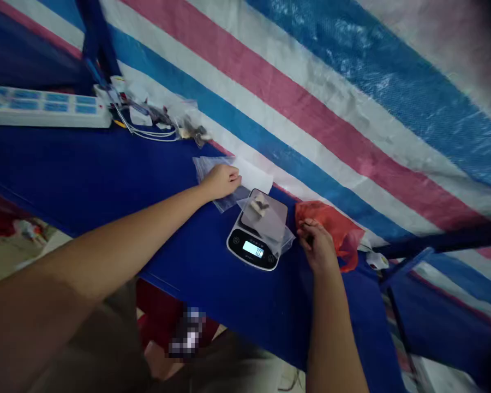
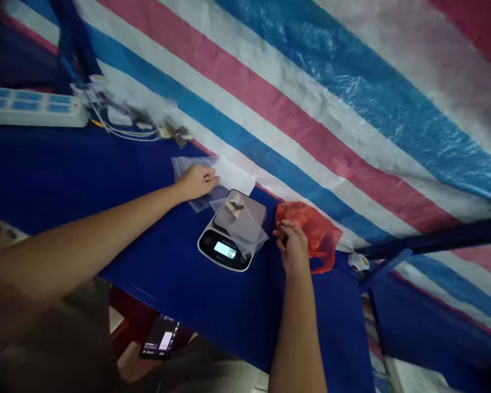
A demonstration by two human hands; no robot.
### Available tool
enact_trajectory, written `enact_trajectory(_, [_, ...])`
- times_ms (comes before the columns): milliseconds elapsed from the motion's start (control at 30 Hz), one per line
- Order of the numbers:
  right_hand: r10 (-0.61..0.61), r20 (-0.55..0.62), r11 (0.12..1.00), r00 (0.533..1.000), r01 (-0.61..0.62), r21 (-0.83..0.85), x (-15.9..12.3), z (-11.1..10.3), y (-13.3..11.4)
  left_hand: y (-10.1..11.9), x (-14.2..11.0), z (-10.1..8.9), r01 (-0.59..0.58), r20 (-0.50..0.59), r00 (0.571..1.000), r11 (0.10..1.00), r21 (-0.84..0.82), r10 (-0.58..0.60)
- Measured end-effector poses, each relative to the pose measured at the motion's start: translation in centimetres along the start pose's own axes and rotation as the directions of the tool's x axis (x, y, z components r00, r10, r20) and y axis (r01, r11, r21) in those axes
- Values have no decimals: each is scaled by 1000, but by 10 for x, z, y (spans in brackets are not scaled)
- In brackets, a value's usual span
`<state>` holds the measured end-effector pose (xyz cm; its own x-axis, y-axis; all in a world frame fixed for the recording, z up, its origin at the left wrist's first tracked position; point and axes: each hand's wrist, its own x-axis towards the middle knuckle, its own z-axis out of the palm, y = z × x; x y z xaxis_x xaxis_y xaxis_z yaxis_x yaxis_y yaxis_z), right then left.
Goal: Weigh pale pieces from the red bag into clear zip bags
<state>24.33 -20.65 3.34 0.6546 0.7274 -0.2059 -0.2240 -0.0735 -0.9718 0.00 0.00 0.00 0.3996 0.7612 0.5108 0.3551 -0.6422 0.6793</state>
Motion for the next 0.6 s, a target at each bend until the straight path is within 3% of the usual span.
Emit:
enact_trajectory(233, [-5,12,1000,1000,5,22,0,0,1,0,-2,0,12,10,1000,1000,-9,-12])
enact_trajectory(600, [108,53,980,993,-115,165,0,-5,-4,1,-1,-1,34,17,999,999,-12,-34])
